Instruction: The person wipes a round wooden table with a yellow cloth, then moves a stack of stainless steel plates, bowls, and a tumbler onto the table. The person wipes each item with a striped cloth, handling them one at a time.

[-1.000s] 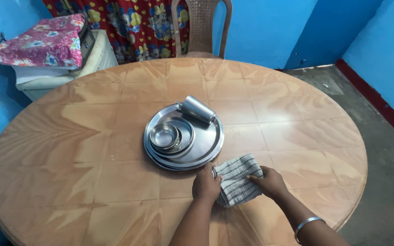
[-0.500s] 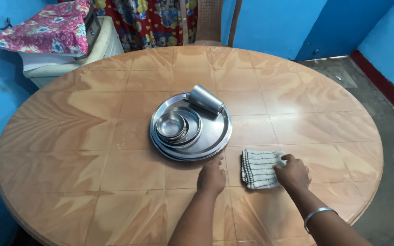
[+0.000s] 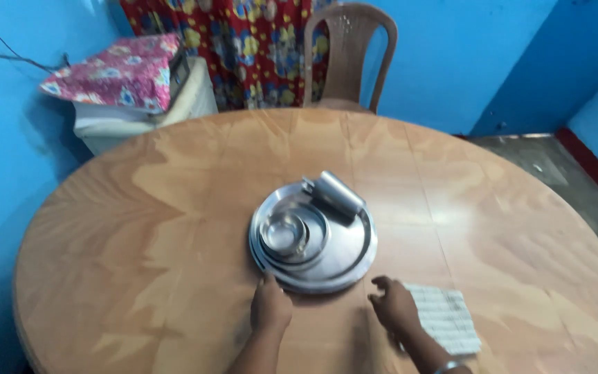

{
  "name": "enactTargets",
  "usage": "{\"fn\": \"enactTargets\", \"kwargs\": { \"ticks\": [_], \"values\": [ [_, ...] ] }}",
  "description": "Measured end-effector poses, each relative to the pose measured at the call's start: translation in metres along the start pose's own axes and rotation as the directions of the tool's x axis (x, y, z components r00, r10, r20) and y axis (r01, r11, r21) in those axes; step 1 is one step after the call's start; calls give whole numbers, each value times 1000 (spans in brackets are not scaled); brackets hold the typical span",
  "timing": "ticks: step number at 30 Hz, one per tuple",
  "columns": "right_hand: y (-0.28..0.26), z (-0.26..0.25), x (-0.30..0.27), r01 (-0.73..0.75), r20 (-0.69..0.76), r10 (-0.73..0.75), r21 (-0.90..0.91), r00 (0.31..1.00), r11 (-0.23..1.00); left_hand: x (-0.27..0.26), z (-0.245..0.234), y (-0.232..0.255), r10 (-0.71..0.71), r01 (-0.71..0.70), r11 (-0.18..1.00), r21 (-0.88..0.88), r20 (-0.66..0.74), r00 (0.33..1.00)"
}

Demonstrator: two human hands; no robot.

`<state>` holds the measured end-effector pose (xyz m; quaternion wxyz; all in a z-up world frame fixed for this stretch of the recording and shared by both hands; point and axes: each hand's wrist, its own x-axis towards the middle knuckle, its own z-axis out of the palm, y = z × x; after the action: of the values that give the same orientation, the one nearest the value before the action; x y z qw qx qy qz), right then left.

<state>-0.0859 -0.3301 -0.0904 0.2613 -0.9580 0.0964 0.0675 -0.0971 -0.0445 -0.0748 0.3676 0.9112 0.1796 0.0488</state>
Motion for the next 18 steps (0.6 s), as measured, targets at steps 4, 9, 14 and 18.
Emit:
{"fn": "enactTargets", "kwargs": {
  "ticks": [4, 9, 14, 18],
  "values": [
    [-12, 27, 23, -78, 23, 76, 121, 997, 990, 25, 7, -23, -74, 74, 997, 24, 27, 997],
    [-31, 35, 52, -370, 230, 293, 495, 928, 786, 63, 29, -43, -225, 227, 974, -17, 71, 972],
    [-36, 27, 69, -470, 361, 302, 640, 882, 608, 99, 40, -73, -213, 213, 977, -14, -126, 969],
    [-31, 22, 82, -514, 387, 338, 659, 858, 549, 113, 32, -74, -317, 320, 947, -38, 64, 946]
  ]
}}
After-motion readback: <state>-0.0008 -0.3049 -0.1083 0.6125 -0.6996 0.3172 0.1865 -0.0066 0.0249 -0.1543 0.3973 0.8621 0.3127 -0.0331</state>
